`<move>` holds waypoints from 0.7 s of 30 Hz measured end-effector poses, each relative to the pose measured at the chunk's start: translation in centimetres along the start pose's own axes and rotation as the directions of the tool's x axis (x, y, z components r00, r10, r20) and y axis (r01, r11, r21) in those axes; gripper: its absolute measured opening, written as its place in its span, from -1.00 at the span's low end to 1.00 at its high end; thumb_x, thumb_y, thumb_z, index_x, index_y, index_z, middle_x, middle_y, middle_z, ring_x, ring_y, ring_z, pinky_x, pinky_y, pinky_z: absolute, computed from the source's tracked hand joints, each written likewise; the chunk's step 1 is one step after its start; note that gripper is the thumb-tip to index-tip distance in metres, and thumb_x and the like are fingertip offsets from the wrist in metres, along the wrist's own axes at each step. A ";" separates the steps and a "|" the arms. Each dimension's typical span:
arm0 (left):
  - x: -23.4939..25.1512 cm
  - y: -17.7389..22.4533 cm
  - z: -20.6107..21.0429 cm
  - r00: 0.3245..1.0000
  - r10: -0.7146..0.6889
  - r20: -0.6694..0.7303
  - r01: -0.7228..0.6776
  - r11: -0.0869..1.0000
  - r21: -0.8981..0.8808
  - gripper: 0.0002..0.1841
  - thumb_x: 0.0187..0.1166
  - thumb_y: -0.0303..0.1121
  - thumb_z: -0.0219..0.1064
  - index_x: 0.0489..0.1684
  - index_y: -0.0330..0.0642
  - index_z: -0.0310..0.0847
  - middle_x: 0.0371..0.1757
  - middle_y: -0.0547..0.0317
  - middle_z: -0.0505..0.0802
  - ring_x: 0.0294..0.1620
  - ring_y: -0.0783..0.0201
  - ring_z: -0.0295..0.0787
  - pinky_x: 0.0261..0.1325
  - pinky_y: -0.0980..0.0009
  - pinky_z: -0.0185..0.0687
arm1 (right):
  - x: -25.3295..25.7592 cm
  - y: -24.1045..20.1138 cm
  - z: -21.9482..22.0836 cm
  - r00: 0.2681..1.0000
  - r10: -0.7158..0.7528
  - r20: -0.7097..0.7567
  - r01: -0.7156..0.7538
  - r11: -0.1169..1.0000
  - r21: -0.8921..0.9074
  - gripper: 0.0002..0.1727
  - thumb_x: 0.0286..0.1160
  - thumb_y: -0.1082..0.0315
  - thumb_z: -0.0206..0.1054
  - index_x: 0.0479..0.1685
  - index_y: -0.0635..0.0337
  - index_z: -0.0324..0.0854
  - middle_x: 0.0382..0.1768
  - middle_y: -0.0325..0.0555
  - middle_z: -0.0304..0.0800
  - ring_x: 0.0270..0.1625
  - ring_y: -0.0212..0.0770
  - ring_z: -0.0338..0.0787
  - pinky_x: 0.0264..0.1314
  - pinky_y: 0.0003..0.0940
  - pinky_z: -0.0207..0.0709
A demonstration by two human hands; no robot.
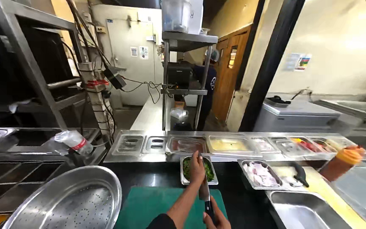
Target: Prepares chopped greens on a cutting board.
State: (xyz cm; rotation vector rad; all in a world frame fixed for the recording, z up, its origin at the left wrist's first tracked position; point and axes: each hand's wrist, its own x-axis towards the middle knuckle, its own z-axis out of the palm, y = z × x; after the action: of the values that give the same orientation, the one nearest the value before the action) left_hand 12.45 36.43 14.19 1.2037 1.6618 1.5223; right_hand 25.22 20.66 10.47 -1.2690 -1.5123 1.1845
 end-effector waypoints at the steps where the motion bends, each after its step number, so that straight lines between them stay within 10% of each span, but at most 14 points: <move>1: 0.4 0.1 0.7 0.999 -0.030 0.012 0.029 0.998 0.057 -0.50 0.85 -0.39 0.01 0.72 -0.43 0.22 0.65 -0.33 0.50 0.68 -0.08 0.44 0.76 0.12 0.27 | 0.6 0.1 -0.9 1.000 0.004 0.015 -0.004 1.000 -0.009 -0.29 0.60 0.38 0.30 0.77 0.33 0.23 -0.19 0.09 0.82 -0.49 -0.22 0.71 -0.39 -0.22 0.65; 12: 4.1 -2.9 2.4 0.990 -0.101 -0.094 0.134 0.873 0.470 -0.47 0.87 -0.22 0.03 0.76 -0.22 0.24 0.69 -0.25 0.45 0.70 -0.14 0.38 0.71 -0.02 0.30 | 4.8 2.1 -5.6 0.978 0.105 0.179 -0.131 0.981 0.140 -0.29 0.58 0.48 0.31 0.77 0.32 0.23 -0.25 0.05 0.83 -0.57 -0.31 0.66 -0.48 -0.35 0.61; 21: 5.4 -4.5 0.5 0.992 0.106 -0.065 -0.038 0.759 0.650 -0.67 0.80 -0.23 0.18 0.21 -0.21 0.79 0.36 -0.15 0.74 0.43 -0.23 0.54 0.49 -0.21 0.34 | 6.6 4.1 -10.0 0.961 0.095 0.259 -0.182 0.924 0.337 -0.28 0.61 0.54 0.24 0.79 0.40 0.11 -0.30 -0.07 0.81 -0.60 -0.39 0.65 -0.57 -0.46 0.59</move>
State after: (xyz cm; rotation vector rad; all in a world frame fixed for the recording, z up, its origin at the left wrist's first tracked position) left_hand 9.58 41.72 10.53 1.5662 2.3471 1.0652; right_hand 34.71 28.92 8.86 -1.0259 -1.3041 1.6726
